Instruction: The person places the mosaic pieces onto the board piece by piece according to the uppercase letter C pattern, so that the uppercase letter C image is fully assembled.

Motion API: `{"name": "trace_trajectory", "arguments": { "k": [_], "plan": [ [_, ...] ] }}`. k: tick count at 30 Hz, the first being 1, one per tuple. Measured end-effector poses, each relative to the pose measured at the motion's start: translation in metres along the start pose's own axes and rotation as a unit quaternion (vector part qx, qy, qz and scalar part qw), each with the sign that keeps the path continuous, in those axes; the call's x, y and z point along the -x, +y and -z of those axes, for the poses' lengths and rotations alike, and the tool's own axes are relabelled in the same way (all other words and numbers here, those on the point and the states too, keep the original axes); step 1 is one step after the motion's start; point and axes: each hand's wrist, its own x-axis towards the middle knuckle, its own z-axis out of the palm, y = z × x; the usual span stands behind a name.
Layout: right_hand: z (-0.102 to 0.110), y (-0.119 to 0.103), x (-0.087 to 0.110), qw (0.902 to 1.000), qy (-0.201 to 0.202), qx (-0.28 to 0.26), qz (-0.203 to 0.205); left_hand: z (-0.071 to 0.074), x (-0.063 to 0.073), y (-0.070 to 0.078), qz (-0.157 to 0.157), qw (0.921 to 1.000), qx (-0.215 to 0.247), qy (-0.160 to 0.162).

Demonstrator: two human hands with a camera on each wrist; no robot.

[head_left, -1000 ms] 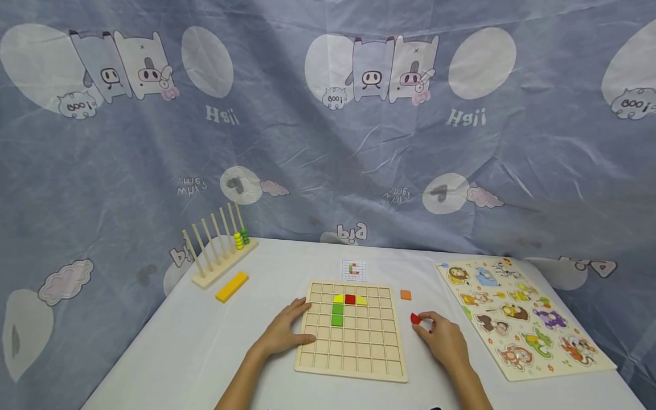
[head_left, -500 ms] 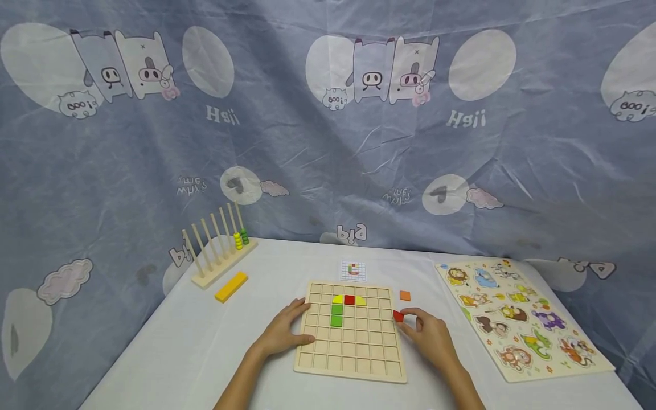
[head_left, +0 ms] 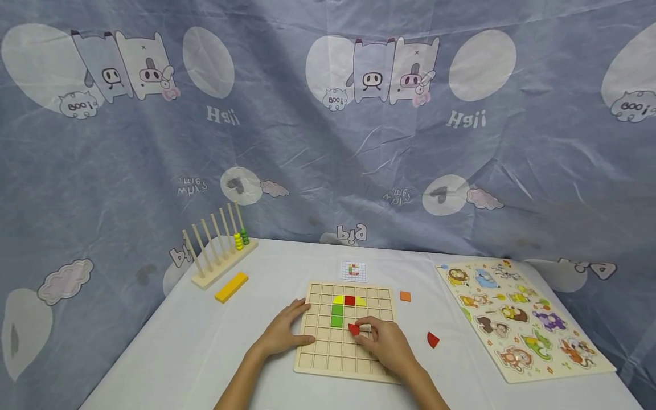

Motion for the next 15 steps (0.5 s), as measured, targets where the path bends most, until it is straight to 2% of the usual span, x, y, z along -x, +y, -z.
{"name": "trace_trajectory", "arguments": {
  "k": [4, 9, 15],
  "plan": [
    [-0.011, -0.009, -0.003, 0.9995, -0.015, -0.007, 0.025, 0.000, 0.001, 0.000, -0.002, 1.0000, 0.004, 0.000],
    [-0.023, -0.014, -0.007, 0.9988, -0.031, -0.013, 0.034, 0.000, 0.002, 0.001, 0.006, 0.9999, 0.006, -0.006],
    [-0.029, -0.015, -0.010, 0.9989, -0.026, 0.009, 0.038, 0.002, 0.002, 0.001, 0.008, 0.9999, 0.005, -0.006]
  ]
}}
